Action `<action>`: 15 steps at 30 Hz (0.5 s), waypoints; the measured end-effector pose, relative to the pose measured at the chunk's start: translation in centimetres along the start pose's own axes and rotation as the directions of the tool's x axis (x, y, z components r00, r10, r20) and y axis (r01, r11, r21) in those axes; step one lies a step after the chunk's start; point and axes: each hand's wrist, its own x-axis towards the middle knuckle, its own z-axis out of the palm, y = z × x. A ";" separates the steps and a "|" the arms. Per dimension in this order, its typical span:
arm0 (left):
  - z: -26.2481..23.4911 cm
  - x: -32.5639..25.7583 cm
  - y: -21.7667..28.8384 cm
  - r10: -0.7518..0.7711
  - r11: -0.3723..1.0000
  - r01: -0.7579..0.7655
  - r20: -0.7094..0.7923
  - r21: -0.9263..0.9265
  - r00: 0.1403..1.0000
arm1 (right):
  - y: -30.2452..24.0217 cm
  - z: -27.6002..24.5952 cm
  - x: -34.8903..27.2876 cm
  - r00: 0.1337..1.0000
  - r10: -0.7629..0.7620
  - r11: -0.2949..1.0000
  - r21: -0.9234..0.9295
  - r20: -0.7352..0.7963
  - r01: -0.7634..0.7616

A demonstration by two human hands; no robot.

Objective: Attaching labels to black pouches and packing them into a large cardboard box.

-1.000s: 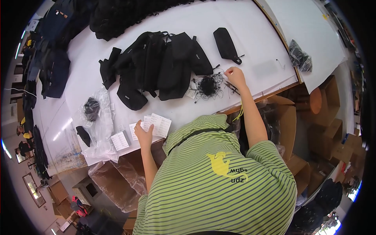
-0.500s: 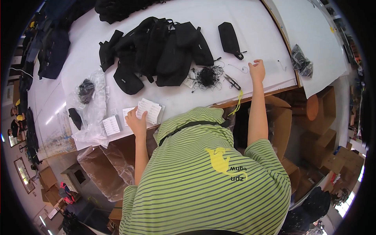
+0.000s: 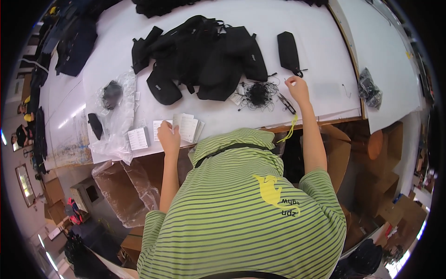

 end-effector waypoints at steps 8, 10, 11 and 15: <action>-5.6 -0.4 9.2 -0.030 0.352 0.394 0.410 -0.849 0.911 | -15.3 -5.6 -4.9 0.940 0.213 0.505 0.793 0.266 -0.339; -6.7 -1.4 11.9 0.055 0.481 0.283 0.351 -0.830 0.935 | -18.2 -5.5 -5.9 0.954 0.113 0.501 0.813 0.279 -0.297; -7.1 -1.7 12.9 0.154 0.589 0.160 0.305 -0.792 0.940 | -19.7 -5.6 -6.4 0.945 0.092 0.531 0.787 0.314 -0.314; -8.1 -2.4 15.3 0.261 0.594 0.114 0.325 -0.797 0.909 | -23.8 -5.2 -8.3 0.947 -0.031 0.581 0.776 0.321 -0.244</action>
